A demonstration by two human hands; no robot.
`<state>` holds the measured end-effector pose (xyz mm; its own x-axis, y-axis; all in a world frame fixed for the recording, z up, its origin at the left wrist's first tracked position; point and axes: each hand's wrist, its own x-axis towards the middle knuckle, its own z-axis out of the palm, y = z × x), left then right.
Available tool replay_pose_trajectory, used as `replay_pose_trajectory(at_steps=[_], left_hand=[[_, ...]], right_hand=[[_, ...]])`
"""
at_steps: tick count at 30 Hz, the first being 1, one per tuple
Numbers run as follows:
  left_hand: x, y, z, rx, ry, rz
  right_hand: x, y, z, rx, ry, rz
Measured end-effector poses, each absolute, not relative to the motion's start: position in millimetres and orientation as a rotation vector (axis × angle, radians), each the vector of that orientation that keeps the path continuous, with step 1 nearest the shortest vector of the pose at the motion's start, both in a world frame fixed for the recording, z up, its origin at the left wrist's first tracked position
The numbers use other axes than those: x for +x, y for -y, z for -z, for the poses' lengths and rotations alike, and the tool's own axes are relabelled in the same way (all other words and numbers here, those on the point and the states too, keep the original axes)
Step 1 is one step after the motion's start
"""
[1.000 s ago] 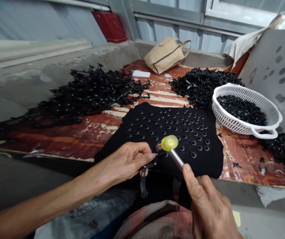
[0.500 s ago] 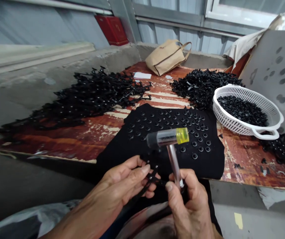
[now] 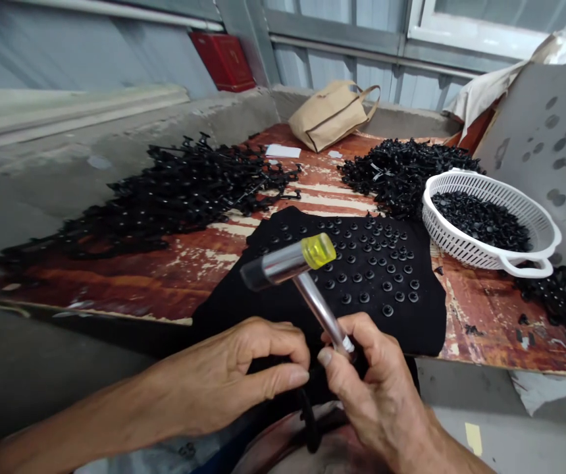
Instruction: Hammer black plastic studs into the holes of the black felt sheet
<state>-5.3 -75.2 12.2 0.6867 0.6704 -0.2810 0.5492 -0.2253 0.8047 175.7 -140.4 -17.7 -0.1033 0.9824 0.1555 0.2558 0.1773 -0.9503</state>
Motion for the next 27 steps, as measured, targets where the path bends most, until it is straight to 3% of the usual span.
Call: replay_pose_trajectory(at_steps=[9,18,27], left_hand=[[4,95,-12,2.307,-0.955,-0.219],[0,56,-11,1.904,-1.224,-0.202],[-5,28,-2,1.859,-1.194,-0.227]], right_hand=[[170,132,26,-1.293,1.322,-0.960],[181,143,29,-1.401,1.179,-0.961],[193,168,48,-1.505,1.022,-0.998]])
